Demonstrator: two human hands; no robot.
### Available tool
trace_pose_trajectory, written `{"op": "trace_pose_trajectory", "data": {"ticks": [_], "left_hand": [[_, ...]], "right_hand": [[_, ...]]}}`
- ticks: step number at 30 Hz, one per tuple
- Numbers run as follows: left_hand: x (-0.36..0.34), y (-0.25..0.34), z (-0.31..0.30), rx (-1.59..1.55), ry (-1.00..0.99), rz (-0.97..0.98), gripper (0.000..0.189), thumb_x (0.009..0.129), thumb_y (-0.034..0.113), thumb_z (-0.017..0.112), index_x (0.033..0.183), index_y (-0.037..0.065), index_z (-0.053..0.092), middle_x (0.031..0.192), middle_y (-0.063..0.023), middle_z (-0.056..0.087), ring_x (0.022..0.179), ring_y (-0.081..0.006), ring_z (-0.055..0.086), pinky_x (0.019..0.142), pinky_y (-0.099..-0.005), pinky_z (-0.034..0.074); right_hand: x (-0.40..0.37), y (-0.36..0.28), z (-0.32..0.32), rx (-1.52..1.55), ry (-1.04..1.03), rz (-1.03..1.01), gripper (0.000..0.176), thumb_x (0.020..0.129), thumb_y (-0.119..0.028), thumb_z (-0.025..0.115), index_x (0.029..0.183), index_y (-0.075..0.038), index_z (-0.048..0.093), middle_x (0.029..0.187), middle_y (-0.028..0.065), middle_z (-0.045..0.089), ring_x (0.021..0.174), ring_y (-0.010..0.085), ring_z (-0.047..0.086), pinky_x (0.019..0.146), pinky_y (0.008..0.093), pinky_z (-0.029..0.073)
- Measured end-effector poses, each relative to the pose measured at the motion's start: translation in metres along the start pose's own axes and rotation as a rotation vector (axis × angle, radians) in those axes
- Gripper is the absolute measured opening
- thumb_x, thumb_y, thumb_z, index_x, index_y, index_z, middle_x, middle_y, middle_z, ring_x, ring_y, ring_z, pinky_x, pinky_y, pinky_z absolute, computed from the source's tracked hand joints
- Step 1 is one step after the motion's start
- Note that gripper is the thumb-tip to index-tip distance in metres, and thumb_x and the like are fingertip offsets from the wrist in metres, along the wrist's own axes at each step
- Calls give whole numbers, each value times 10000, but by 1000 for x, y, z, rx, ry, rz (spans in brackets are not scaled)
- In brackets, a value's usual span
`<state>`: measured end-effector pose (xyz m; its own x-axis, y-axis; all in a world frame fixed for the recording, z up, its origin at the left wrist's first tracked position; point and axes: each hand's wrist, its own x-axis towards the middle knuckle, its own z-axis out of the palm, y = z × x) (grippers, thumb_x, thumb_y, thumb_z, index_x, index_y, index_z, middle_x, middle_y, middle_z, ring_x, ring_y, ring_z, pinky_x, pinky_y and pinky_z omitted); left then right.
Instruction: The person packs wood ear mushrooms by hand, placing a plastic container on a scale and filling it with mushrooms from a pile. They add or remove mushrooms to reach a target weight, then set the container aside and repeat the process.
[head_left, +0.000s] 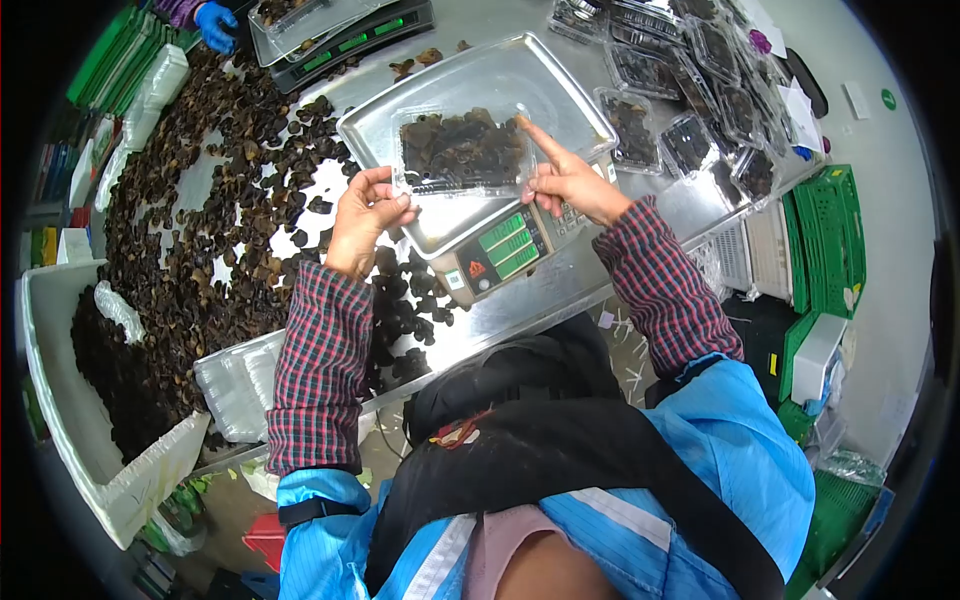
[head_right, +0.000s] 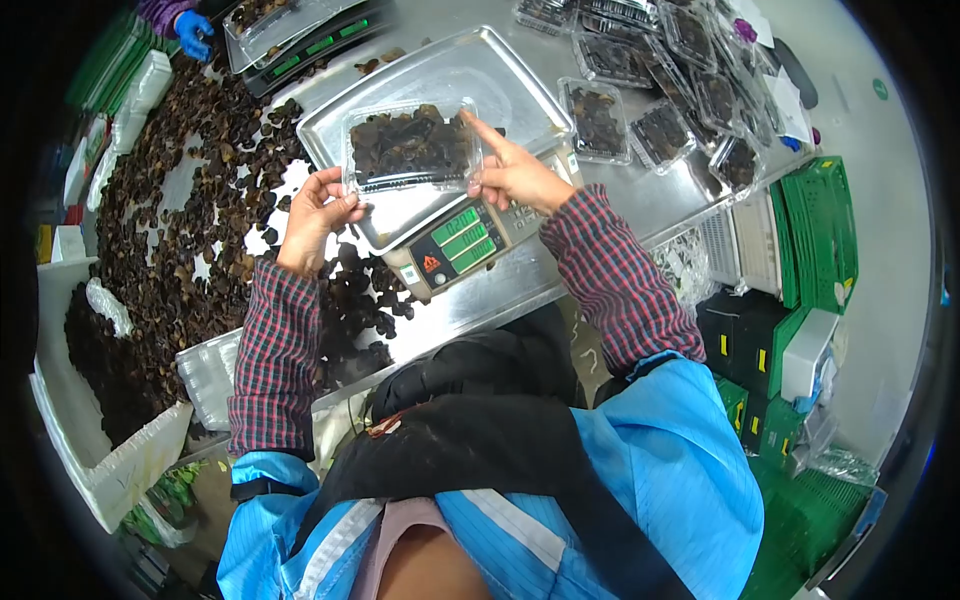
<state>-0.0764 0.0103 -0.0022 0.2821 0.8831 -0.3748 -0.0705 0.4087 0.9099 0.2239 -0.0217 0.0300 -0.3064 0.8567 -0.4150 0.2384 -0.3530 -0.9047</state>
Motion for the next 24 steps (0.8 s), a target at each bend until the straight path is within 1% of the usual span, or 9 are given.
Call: {"op": "trace_pose_trajectory", "data": {"ticks": [3,6,7,8,10,11,13,14,24], "left_hand": [[1,0,2,80,71,12,418,843,-85,607,1225,-38,442,878,-65,588,741,-176,666,634,-237,552],[-3,6,4,219,69,29,500,835,-67,630,1283,-40,409,899,-92,572,755,-190,653,625,-262,557],[-10,11,2,373,84,89,530,853,30,672,1318,-5,420,978,-82,567,758,-168,642,616,-266,550],[-20,15,-2,380,133,107,540,886,114,665,1354,24,411,1027,-69,569,798,-157,636,645,-269,533],[-39,30,-18,376,166,204,494,896,186,664,1322,30,469,1034,-48,574,846,-132,606,680,-269,521],[-47,35,-32,355,149,159,453,902,202,658,1293,33,505,1044,-40,580,859,-121,594,704,-265,516],[-56,37,-56,330,131,87,370,917,238,642,1218,32,577,1058,-19,600,871,-94,568,752,-258,506],[-60,35,-61,279,181,107,320,903,159,647,1176,3,585,968,-31,588,782,-95,594,642,-241,518],[-54,19,-62,216,84,69,300,900,166,660,1164,33,607,990,-21,617,829,-101,600,694,-235,503]], "right_hand": [[4,2,10,103,129,-22,843,852,44,475,1541,-220,66,722,76,612,487,49,472,402,190,386],[10,0,10,22,283,0,836,891,-15,559,1536,-203,63,780,86,621,508,56,498,419,192,435],[7,0,5,-39,337,11,749,900,-74,612,1517,-153,195,858,78,635,572,60,531,477,185,473],[2,-2,-2,-38,343,8,749,900,-74,612,1517,-153,195,858,78,635,572,60,531,477,185,473],[-12,-5,-18,-34,458,-75,607,894,-101,637,1440,-76,376,910,50,642,656,60,551,539,172,475],[-21,-3,-25,23,491,-108,491,887,-133,652,1341,-26,501,934,25,649,708,57,553,599,169,471],[-36,-1,-39,-8,529,-120,471,899,-198,637,1322,-25,524,972,16,663,734,46,542,642,177,463],[-42,0,-45,-5,531,-125,460,903,-216,631,1312,-30,535,985,15,668,741,43,540,660,180,463],[-40,-9,-57,-66,547,-148,409,907,-237,633,1267,-48,586,998,14,677,741,36,533,683,176,457]]}}
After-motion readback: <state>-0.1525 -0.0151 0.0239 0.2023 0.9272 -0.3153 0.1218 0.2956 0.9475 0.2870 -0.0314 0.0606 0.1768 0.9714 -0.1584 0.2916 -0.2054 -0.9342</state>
